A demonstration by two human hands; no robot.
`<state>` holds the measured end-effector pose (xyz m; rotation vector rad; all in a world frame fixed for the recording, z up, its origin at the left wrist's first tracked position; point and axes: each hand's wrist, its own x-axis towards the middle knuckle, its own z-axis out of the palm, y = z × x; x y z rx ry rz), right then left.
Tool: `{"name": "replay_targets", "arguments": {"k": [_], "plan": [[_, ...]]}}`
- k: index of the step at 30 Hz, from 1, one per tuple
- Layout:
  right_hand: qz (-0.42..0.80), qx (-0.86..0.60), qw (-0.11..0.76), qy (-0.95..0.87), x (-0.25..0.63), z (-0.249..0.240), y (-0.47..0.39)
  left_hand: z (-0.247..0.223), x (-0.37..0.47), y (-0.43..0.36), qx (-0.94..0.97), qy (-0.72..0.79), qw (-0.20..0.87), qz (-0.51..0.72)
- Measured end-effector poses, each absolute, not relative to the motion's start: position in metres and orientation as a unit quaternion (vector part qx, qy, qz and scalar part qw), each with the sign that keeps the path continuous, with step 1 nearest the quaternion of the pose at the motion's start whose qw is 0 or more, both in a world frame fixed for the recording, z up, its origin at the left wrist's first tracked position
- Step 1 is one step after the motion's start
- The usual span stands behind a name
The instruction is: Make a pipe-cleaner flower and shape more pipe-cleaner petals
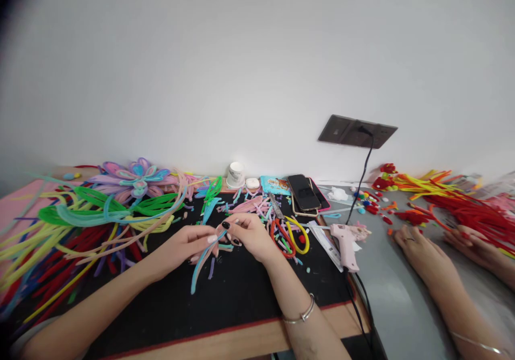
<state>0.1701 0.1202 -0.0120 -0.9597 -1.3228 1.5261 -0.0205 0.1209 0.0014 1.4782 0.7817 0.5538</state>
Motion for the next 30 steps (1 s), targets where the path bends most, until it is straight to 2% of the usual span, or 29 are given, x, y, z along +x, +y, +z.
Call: {"name": "replay_targets", "arguments": {"k": [4, 12, 18, 23, 30], "plan": [[0.592, -0.403, 0.434, -0.547, 0.171, -0.010, 0.120, -0.004, -0.019, 0.118, 0.579, 0.328, 0.718, 0.207], [0.563, -0.430, 0.476, -0.521, 0.170, -0.013, 0.122, -0.011, -0.020, 0.120, 0.623, 0.364, 0.667, 0.185], [0.590, -0.415, 0.454, -0.523, 0.167, -0.010, 0.120, -0.013, -0.020, 0.120, 0.642, 0.370, 0.639, 0.205], [0.588, -0.433, 0.408, -0.548, 0.163, -0.009, 0.118, -0.012, -0.018, 0.120, 0.634, 0.359, 0.656, 0.196], [0.545, -0.475, 0.445, -0.529, 0.166, -0.012, 0.119, -0.015, -0.015, 0.116, 0.622, 0.353, 0.682, 0.151]]}}
